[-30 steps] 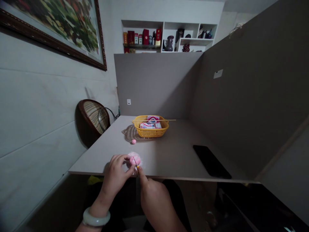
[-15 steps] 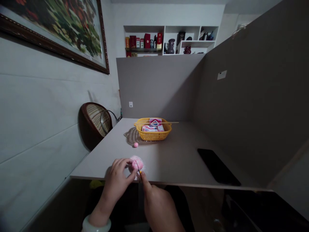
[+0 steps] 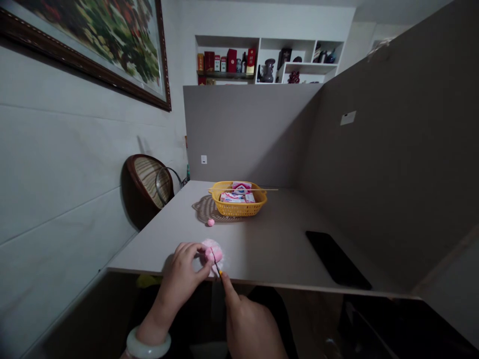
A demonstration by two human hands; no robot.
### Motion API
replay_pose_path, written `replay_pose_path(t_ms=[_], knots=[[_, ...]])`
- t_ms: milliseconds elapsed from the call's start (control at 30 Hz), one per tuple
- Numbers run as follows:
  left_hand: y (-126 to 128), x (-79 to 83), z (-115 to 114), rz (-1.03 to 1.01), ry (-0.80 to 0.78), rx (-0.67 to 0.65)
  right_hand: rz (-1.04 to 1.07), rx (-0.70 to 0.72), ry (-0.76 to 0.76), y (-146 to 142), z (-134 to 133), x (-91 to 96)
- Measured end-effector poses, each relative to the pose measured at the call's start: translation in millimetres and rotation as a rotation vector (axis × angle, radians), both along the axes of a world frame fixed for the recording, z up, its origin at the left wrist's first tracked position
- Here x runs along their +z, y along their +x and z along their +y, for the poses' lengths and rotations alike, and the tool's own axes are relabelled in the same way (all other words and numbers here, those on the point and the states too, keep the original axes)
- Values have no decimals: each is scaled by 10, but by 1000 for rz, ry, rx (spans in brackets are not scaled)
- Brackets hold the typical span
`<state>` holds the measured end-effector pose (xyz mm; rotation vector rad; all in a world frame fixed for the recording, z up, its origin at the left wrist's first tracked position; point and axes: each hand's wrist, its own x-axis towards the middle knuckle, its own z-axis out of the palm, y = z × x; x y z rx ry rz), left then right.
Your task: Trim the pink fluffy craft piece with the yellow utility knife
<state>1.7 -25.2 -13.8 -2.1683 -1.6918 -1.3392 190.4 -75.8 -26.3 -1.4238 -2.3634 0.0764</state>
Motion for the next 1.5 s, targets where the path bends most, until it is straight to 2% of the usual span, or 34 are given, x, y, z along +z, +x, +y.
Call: replay_pose_path(t_ms=[100,200,433,800,1000,1167,1267,1400,1500], knots=[[10,4,0,-7,4,5,16,-36,27,-111,69,53],[-5,3,19,-12,25,4,40,-15,39,-166,127,44],[-32,33,79,29,-26,-35,76,4,41,-131,117,22],[-3,29,33,48,-24,36,-1,-6,-77,34,-66,109],[5,27,41,39,-9,29,29,-16,-20,-135,83,166],[-26,41,10,34,-54,-10,-42,9,-18,7,-14,102],[-27,33,6,25,-52,-15,-97,13,-37,73,-96,126],[-15,13,30,21,-24,-9,-98,-37,-59,-49,-37,200],[-19,1,44,18,2,-6,-29,-23,-66,-118,21,180]])
